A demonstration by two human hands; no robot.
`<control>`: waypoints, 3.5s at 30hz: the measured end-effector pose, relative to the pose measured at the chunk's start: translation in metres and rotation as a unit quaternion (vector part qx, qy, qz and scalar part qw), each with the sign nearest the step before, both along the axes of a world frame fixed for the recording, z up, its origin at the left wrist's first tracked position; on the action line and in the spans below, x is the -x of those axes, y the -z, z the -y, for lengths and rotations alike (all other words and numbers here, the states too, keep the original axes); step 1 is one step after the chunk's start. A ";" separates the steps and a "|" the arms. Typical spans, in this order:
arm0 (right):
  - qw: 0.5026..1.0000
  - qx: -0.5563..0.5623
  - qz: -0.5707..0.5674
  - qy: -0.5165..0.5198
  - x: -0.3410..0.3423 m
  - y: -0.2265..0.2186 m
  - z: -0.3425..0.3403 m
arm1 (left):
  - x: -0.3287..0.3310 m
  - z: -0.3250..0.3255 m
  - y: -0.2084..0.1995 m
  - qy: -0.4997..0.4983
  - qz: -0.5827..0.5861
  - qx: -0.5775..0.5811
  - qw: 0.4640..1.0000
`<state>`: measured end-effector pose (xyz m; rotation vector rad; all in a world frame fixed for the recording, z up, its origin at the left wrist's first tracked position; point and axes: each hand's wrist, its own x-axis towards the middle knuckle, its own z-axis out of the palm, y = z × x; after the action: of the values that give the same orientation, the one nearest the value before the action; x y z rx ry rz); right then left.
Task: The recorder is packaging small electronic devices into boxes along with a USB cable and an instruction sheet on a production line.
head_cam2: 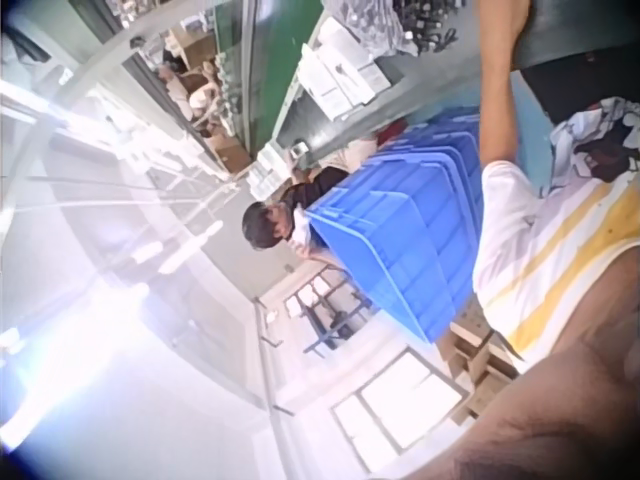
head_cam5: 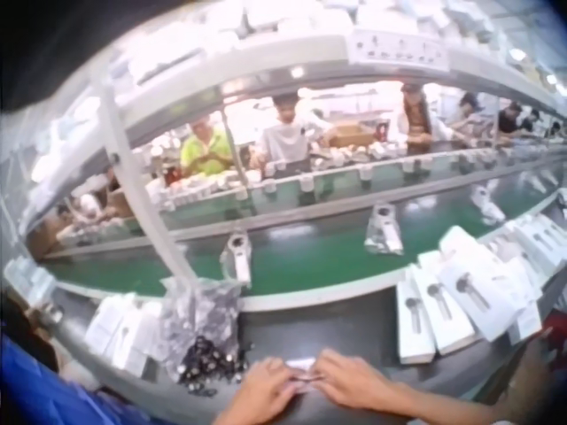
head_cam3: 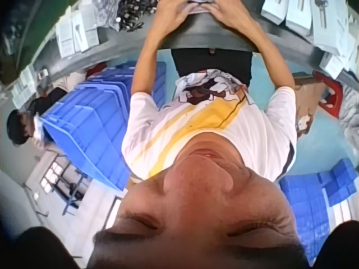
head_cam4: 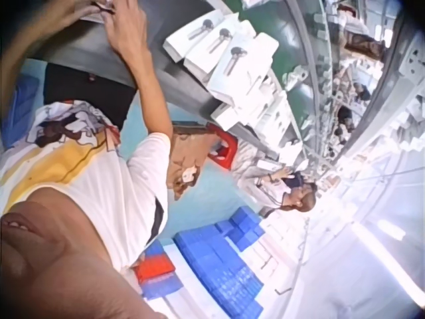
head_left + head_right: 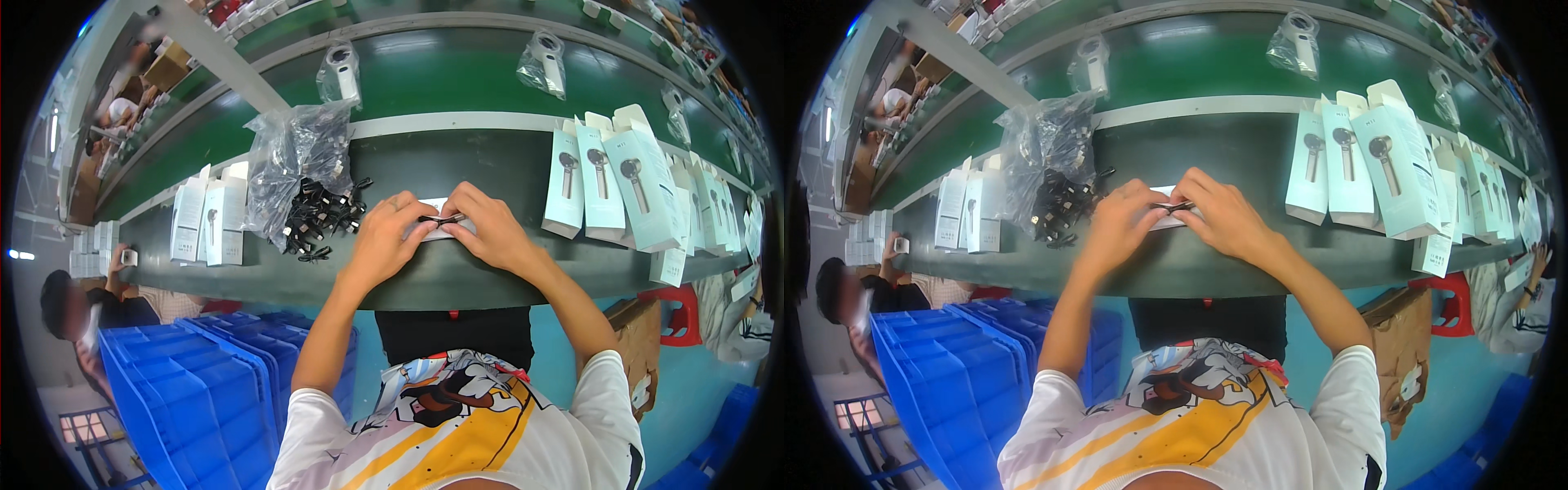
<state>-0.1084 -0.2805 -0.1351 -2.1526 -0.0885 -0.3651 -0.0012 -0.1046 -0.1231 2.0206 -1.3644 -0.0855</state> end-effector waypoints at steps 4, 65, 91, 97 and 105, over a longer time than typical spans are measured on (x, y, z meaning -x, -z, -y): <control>0.995 -0.094 0.038 -0.008 0.002 -0.009 0.008 | 0.005 0.004 -0.018 -0.011 -0.060 0.028 0.998; 0.894 -0.145 0.108 0.409 0.137 -0.030 0.196 | 0.044 0.184 0.018 0.053 -0.462 0.051 0.884; 0.701 0.061 0.079 0.706 0.662 0.004 0.614 | 0.098 0.161 0.050 0.033 -0.462 0.128 0.877; 0.781 -0.125 0.079 0.607 0.590 0.106 0.677 | 0.116 0.137 0.063 -0.053 -0.331 0.126 0.934; 0.665 -0.375 0.087 0.640 0.598 0.112 0.651 | 0.127 0.139 0.070 -0.075 -0.258 0.140 0.953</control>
<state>-0.7068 -0.9313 -0.2475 -0.9983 1.3144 -1.1495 -0.1280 -0.2432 -0.1935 1.6968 -0.8390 -0.3106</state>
